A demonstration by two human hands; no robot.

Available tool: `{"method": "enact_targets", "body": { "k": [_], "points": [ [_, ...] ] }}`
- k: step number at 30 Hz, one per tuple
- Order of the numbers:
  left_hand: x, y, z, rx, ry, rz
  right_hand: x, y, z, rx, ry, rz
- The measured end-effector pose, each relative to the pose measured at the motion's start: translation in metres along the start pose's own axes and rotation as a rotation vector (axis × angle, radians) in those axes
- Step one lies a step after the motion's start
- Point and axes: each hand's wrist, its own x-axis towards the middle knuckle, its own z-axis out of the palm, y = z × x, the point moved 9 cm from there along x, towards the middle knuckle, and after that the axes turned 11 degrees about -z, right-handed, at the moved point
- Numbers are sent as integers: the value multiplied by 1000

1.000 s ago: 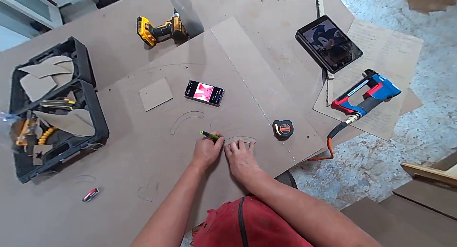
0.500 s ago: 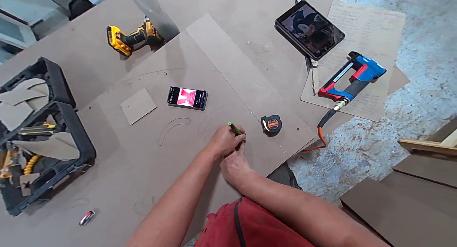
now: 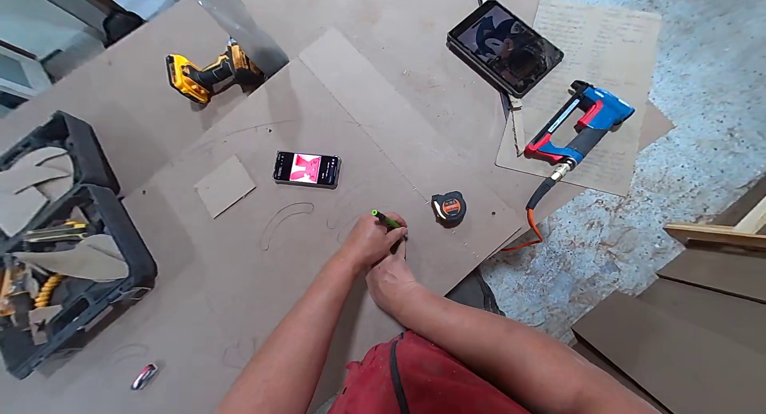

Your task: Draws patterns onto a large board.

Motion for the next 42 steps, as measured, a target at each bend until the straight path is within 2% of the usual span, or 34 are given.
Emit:
{"method": "enact_targets", "body": {
  "k": [5, 11, 20, 27, 32, 42],
  "points": [
    [-5, -26, -17, -60, 98, -75, 3, 1, 0, 63, 28, -28],
    [-34, -70, -36, -133, 258, -214, 6, -1, 1, 18, 50, -84],
    [-84, -126, -22, -272, 564, -286, 6, -2, -2, -83, 46, -57],
    [-100, -136, -11, -369, 693, -327, 7, -3, -2, -129, 22, -47],
    [-106, -138, -4, -369, 711, -364, 8, -2, -1, -174, 6, -36],
    [-110, -133, 0, -376, 825, -276, 14, -1, -10, -225, -82, -85]
  ]
}}
